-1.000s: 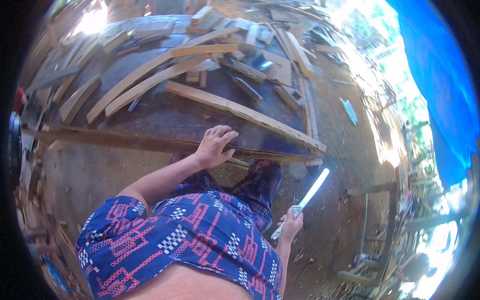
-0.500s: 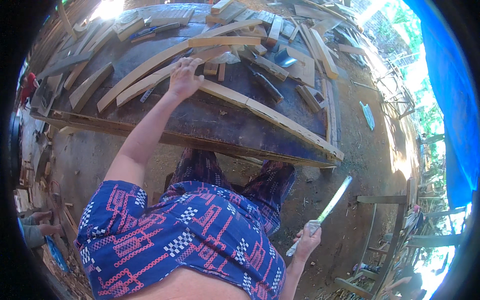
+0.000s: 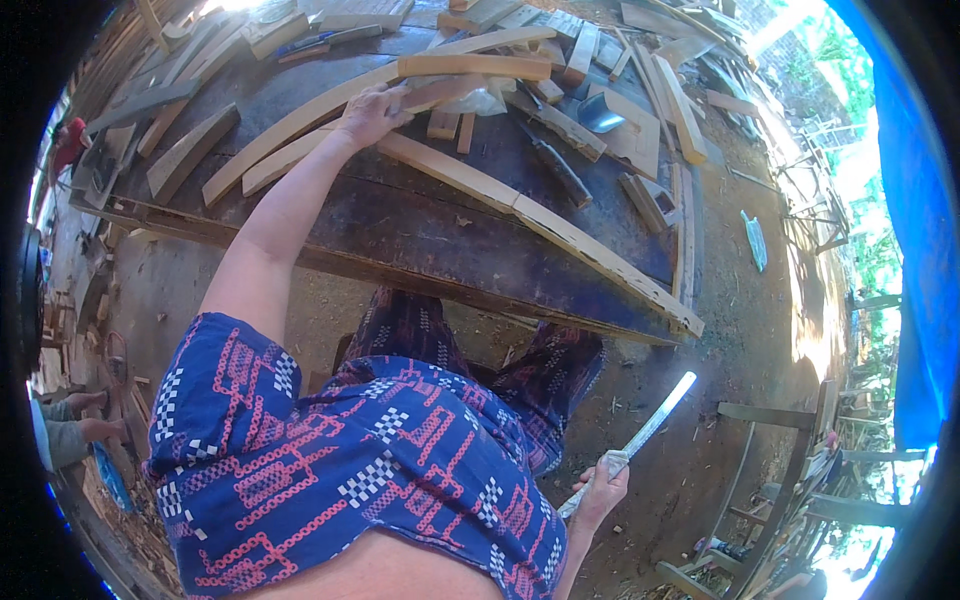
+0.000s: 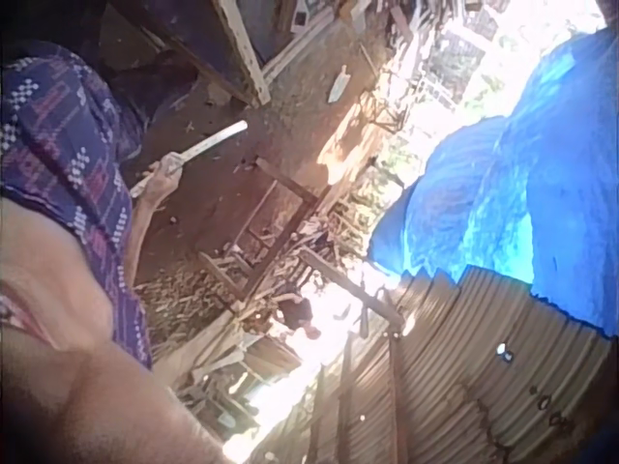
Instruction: The person saws a piece of wood on a workbench using a hand saw.
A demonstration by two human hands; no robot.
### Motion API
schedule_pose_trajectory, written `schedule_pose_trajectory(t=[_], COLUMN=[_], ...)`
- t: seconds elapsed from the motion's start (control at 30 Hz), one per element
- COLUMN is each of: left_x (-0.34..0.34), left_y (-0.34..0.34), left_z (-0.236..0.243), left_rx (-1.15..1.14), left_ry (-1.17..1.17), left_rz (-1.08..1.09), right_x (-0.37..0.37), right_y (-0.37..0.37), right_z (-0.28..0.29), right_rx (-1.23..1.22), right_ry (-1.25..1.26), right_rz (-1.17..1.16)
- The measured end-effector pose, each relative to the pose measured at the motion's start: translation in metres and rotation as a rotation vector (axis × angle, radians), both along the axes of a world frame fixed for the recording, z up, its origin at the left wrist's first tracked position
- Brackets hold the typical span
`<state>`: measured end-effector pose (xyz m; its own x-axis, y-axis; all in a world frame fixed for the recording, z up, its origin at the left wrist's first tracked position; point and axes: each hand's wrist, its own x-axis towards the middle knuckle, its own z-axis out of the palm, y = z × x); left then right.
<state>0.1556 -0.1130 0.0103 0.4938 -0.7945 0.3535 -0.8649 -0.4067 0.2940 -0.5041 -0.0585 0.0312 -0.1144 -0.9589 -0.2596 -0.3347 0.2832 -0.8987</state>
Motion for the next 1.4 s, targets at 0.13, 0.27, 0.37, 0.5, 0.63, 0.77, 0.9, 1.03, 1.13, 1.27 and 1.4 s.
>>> schedule_pose_trajectory(t=[0.13,0.27,0.37,0.5,0.63,0.77,0.9,1.03,1.13,1.27,1.4], left_x=[0.026,0.024,0.005,-0.024,-0.111,-0.188,-0.218,-0.235,-0.237,-0.222,-0.182], left_y=[-0.012,-0.025,-0.032,-0.030,-0.046,-0.078,-0.071,-0.077,-0.065,-0.017,0.049], left_z=[0.000,0.011,0.018,0.011,0.052,0.054,0.048,0.031,0.013,0.008,0.014], left_rx=[-0.150,-0.085,0.050,-0.151,-0.231,-0.188,-0.074,0.090,-0.003,-0.204,-0.102], left_ry=[-0.045,-0.055,-0.022,-0.346,-0.259,-0.214,-0.186,-0.100,-0.140,-0.129,-0.161], left_rz=[-0.020,0.026,0.096,0.140,-0.147,-0.475,-0.550,-0.488,-0.498,-0.429,-0.312], right_x=[-0.001,0.001,0.004,-0.002,-0.003,-0.006,0.001,-0.010,-0.013,-0.004,0.059], right_y=[-0.001,0.002,0.002,-0.002,-0.013,-0.012,-0.006,0.004,0.004,-0.042,-0.087], right_z=[0.000,0.002,0.007,0.011,0.006,0.001,-0.004,-0.014,-0.021,-0.003,0.035], right_rx=[0.006,-0.002,-0.006,-0.019,-0.001,0.005,0.024,0.063,0.058,-0.068,-0.186], right_ry=[-0.001,-0.031,-0.010,-0.029,-0.037,-0.152,-0.110,-0.143,-0.064,-0.068,-0.111], right_rz=[-0.008,-0.042,-0.069,-0.057,-0.109,-0.104,-0.063,-0.151,-0.169,0.005,0.228])
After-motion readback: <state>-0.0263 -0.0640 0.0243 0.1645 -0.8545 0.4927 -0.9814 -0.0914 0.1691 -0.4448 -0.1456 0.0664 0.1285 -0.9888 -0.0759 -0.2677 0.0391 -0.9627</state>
